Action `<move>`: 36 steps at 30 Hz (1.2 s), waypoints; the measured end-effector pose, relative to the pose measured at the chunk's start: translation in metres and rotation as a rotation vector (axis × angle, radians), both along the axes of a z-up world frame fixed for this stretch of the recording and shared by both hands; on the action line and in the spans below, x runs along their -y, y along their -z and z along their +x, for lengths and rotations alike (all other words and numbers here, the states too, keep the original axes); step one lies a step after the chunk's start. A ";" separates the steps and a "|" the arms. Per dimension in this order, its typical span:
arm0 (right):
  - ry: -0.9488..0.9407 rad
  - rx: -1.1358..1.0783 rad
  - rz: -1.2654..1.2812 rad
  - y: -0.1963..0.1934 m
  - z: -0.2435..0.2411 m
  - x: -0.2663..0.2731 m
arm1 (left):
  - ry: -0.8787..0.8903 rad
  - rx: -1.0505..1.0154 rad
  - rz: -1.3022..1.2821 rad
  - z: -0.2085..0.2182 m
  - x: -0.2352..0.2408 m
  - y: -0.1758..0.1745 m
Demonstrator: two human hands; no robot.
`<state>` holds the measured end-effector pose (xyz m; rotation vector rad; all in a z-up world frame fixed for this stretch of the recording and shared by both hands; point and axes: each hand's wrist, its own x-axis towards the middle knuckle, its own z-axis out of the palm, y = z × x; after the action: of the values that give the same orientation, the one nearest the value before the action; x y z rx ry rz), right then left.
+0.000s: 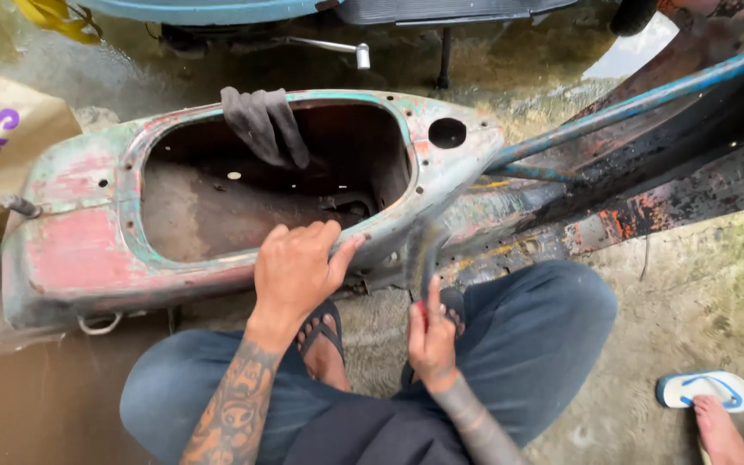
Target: The person scrubs the surface of a metal motorcycle fuel tank with a wire brush. They hold the tank with one hand and repeatedly brush the same area with the other hand throughout the clip.
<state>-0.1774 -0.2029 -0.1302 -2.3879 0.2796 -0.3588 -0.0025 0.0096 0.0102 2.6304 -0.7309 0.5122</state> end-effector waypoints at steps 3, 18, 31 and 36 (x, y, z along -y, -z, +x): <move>0.048 0.149 0.109 -0.074 0.072 0.010 | 0.001 0.005 0.013 -0.003 0.001 0.007; 0.042 0.242 0.122 -0.109 0.148 0.041 | 0.015 -0.048 0.009 -0.002 -0.003 0.007; 0.038 0.234 0.115 -0.098 0.138 0.059 | 0.014 -0.010 -0.005 -0.001 -0.002 0.012; 0.056 0.051 0.098 -0.091 0.078 0.037 | 0.005 -0.052 -0.024 -0.003 -0.004 0.013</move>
<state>-0.0991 -0.2398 -0.0394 -2.2747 0.3338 -0.4213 -0.0060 0.0134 -0.0029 2.6091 -0.7108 0.4462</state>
